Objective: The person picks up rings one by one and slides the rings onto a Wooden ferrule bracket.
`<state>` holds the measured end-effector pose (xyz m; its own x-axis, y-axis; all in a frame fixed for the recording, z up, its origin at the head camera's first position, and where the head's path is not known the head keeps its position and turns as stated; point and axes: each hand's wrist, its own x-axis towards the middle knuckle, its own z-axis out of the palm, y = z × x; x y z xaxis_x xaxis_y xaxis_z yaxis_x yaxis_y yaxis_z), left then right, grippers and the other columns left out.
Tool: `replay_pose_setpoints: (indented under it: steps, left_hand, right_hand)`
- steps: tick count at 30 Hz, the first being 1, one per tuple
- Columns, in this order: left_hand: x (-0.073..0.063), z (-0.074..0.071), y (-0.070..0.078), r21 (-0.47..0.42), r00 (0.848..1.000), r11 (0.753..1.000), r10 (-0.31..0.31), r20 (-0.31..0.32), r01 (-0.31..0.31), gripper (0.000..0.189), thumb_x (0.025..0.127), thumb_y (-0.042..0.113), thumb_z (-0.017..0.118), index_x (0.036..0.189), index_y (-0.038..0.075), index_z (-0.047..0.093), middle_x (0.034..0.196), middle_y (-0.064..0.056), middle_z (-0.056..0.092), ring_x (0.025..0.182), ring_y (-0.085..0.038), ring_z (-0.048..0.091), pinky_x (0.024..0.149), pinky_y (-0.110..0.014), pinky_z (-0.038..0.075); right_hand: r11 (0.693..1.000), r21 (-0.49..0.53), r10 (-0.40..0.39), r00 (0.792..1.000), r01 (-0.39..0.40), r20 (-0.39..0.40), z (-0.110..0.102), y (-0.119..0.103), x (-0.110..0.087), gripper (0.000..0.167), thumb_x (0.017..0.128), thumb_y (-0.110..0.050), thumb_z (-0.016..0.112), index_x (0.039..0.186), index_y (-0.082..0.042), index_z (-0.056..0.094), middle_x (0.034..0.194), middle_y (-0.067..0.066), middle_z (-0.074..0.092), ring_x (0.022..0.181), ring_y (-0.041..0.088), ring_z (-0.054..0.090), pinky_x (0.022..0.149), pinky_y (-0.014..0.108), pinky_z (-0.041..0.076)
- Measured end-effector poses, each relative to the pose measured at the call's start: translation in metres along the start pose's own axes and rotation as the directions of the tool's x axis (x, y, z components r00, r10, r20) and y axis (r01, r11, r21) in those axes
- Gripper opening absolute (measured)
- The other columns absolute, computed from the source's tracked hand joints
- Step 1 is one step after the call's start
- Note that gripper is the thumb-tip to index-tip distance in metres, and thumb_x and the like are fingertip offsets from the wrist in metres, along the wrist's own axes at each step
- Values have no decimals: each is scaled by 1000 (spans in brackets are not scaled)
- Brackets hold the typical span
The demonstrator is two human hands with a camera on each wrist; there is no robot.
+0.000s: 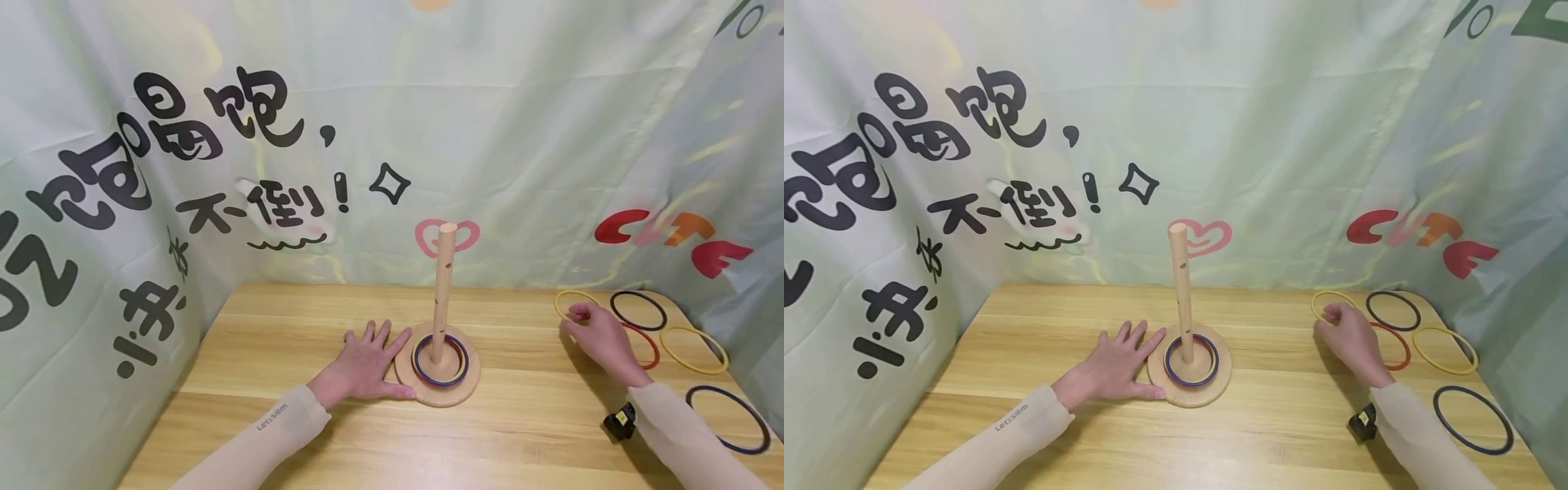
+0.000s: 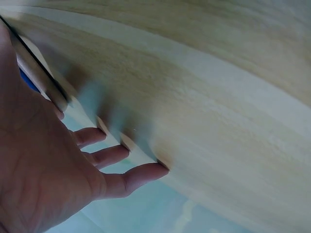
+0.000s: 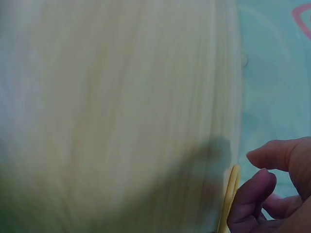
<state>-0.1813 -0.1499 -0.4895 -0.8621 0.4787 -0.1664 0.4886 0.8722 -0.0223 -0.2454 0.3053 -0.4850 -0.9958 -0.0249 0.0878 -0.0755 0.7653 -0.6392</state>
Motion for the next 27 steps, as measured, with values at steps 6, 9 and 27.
replay_pose_setpoints:
  steps: [6,9,27]
  left_hand:
    - [0,1,1,7,1000,1000,0,-2,0,120,87,99,45,178,26,16,176,-23,26,155,-55,33,101,-80,42]
    - [0,1,2,5,1000,1000,2,-3,-2,120,87,99,45,178,26,16,176,-23,26,155,-55,33,101,-80,41]
    - [0,3,1,-1,1000,1000,1,-15,-1,120,87,98,46,178,26,17,176,-23,27,155,-55,33,101,-79,42]
  right_hand:
    - [999,-39,-3,1000,4,19,-2,9,6,36,104,-15,71,124,15,65,111,28,69,94,38,64,73,41,49]
    - [998,-65,-6,1000,8,27,-2,10,8,32,105,-16,71,118,13,67,108,26,70,93,38,66,74,42,49]
    - [994,-69,-79,992,86,103,12,-9,3,20,109,-12,66,110,8,70,95,14,70,77,24,56,68,39,46]
